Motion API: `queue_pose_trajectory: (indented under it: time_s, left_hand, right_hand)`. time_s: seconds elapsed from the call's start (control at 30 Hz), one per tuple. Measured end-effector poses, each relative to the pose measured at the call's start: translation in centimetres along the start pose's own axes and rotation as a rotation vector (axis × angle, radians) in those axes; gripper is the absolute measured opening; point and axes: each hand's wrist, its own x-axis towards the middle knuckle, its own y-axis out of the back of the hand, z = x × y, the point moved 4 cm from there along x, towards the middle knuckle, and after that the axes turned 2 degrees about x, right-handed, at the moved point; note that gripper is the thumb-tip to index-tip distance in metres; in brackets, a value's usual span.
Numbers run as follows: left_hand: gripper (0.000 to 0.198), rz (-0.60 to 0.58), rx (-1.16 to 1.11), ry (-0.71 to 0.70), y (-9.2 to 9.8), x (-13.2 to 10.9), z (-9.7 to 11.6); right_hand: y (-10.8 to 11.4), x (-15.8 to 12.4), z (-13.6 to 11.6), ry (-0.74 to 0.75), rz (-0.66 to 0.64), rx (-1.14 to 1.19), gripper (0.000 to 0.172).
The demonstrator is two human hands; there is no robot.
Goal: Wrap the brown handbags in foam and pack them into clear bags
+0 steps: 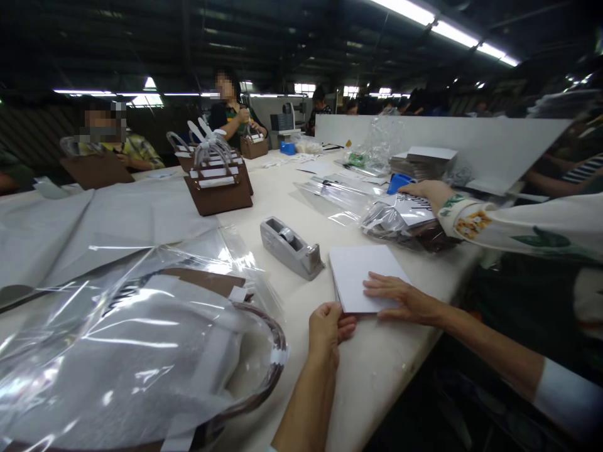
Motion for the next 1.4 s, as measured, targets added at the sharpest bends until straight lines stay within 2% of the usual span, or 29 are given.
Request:
queue_pose_trajectory:
  time_s: [0.13, 0.27, 0.8, 0.93, 1.03, 1.13, 1.23, 1.3, 1.4]
  left_hand:
    - [0.007, -0.063, -0.149, 0.036, -1.0, -0.7, 0.1]
    - [0.010, -0.103, -0.240, 0.035, -1.9, -1.1, 0.4]
    - [0.017, -0.170, -0.364, -0.034, -3.5, -1.4, 0.2]
    - [0.014, -0.165, -0.322, -0.059, -3.8, -1.4, 0.5]
    - [0.015, -0.105, -0.229, -0.100, -3.5, -1.1, 0.5]
    - [0.032, -0.041, -0.097, -0.156, -3.4, -0.7, 0.0]
    - [0.043, 0.009, 0.020, -0.217, -3.4, -0.4, -0.6]
    - [0.038, 0.035, 0.064, -0.245, -3.4, -0.1, -0.9]
    - [0.030, 0.014, 0.075, -0.253, -3.1, 0.2, -1.0]
  right_hand:
    - [-0.4, -0.5, -0.1, -0.008, -0.005, 0.056, 0.045]
    - [-0.3, -0.8, -0.1, -0.016, 0.013, 0.118, 0.044]
    - [-0.2, -1.2, 0.3, 0.009, 0.091, 0.243, 0.045]
    - [0.0, -1.3, 0.1, -0.004, 0.105, 0.271, 0.048]
    - [-0.1, -1.0, -0.4, -0.036, 0.102, 0.244, 0.051]
    - [-0.4, -0.7, -0.8, -0.076, 0.122, 0.232, 0.050]
    - [-0.9, -0.5, -0.9, -0.089, 0.136, 0.246, 0.041]
    - [-1.2, -0.5, -0.9, -0.061, 0.142, 0.236, 0.040]
    - [-1.4, -0.5, -0.6, -0.022, 0.146, 0.196, 0.049]
